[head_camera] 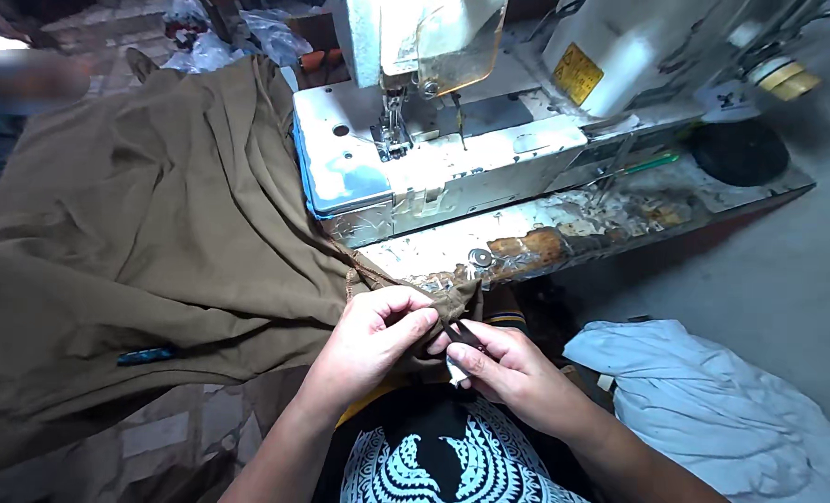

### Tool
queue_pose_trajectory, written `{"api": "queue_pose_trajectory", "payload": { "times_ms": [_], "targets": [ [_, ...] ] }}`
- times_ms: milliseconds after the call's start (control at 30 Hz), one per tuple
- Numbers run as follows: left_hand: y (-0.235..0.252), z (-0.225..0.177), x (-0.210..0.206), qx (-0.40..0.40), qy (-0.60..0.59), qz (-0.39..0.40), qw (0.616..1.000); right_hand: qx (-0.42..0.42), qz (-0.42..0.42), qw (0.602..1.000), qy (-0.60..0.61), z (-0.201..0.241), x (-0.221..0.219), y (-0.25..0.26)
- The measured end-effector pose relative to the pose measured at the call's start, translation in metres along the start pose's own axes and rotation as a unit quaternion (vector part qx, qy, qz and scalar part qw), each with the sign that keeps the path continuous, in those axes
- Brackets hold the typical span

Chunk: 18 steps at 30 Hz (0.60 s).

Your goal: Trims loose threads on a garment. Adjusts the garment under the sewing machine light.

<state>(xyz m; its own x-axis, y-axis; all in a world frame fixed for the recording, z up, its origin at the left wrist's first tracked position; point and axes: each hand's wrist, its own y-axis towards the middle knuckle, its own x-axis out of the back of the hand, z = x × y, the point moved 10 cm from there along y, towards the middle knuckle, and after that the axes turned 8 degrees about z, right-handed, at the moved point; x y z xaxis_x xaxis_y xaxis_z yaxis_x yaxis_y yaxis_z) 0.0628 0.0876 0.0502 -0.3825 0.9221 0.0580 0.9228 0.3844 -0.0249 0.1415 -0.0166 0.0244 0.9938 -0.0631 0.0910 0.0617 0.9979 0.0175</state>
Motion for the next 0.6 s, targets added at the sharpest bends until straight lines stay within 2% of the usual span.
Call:
{"api": "queue_pose_trajectory", "payload": {
  "times_ms": [167,300,400,500,600],
  "targets": [
    [0.000,0.002,-0.004,-0.014,-0.008,0.027,1.000,0.013,-0.002,0.999,0.049,0.003,0.001,0.001],
    [-0.001,-0.002,-0.007,-0.031,0.000,0.038,0.999,-0.032,0.010,0.971,0.238,-0.009,-0.002,0.004],
    [-0.002,-0.003,-0.008,-0.038,0.034,0.048,0.998,0.003,-0.023,0.950,0.311,-0.010,0.001,0.004],
    [-0.002,0.005,-0.006,-0.021,0.018,0.038,0.999,0.072,-0.075,0.962,0.254,0.000,0.017,-0.003],
    [-0.002,0.012,0.002,0.002,-0.032,-0.015,0.999,0.094,-0.090,0.987,0.090,0.008,0.024,-0.007]
  ]
}}
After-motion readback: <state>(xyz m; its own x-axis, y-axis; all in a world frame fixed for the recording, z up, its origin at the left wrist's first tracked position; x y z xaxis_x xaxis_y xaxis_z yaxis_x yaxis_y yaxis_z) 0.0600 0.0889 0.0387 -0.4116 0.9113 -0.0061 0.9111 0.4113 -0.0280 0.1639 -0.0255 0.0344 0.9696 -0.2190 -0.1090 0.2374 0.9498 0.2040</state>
